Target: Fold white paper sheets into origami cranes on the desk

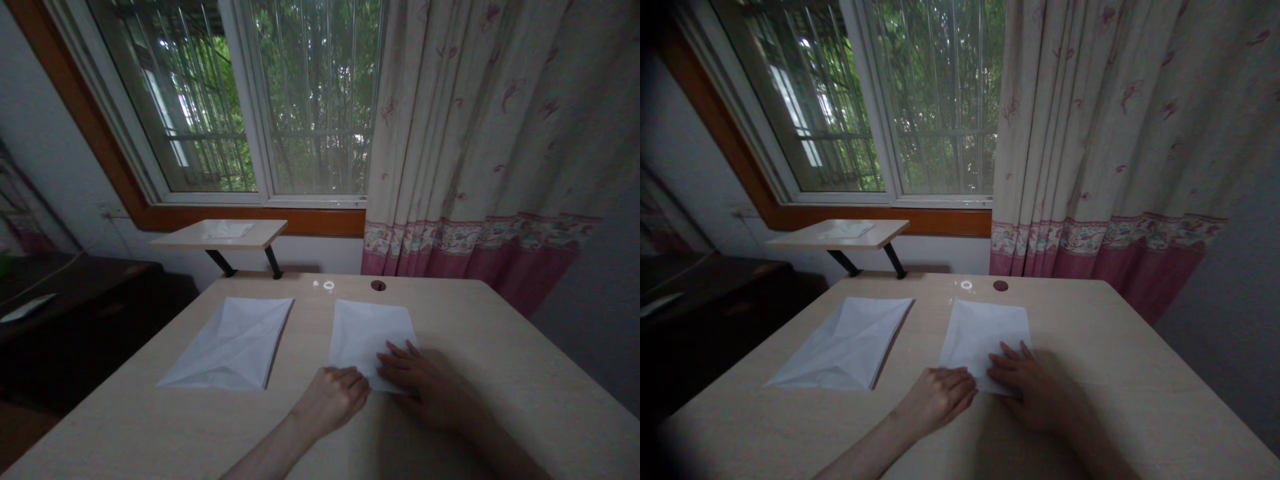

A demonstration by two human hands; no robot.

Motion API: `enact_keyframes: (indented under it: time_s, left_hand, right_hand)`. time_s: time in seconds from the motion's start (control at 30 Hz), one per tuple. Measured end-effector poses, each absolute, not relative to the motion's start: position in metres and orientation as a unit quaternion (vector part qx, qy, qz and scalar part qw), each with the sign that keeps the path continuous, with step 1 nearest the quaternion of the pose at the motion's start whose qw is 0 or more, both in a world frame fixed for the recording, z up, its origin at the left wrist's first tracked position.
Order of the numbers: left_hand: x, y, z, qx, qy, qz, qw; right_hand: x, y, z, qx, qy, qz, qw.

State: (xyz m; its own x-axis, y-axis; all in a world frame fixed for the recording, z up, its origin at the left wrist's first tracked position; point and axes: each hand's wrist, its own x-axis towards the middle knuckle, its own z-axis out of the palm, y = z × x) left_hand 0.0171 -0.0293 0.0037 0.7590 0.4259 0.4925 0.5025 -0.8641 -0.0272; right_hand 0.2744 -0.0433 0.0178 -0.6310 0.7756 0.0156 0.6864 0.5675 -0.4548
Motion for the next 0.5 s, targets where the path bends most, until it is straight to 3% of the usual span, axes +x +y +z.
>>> enact_keyframes:
  time_s: [0.13, 0.5]
  left_hand:
    - [0.018, -0.03, 0.005, -0.929, -0.257, -0.258, 0.067]
    - [0.017, -0.032, 0.01, -0.929, -0.3, -0.215, 0.031]
  right_hand:
    - [0.285, -0.041, 0.015, -0.395, -0.883, 0.22, 0.124]
    - [0.305, -0.03, -0.004, -0.428, -0.808, 0.279, 0.293]
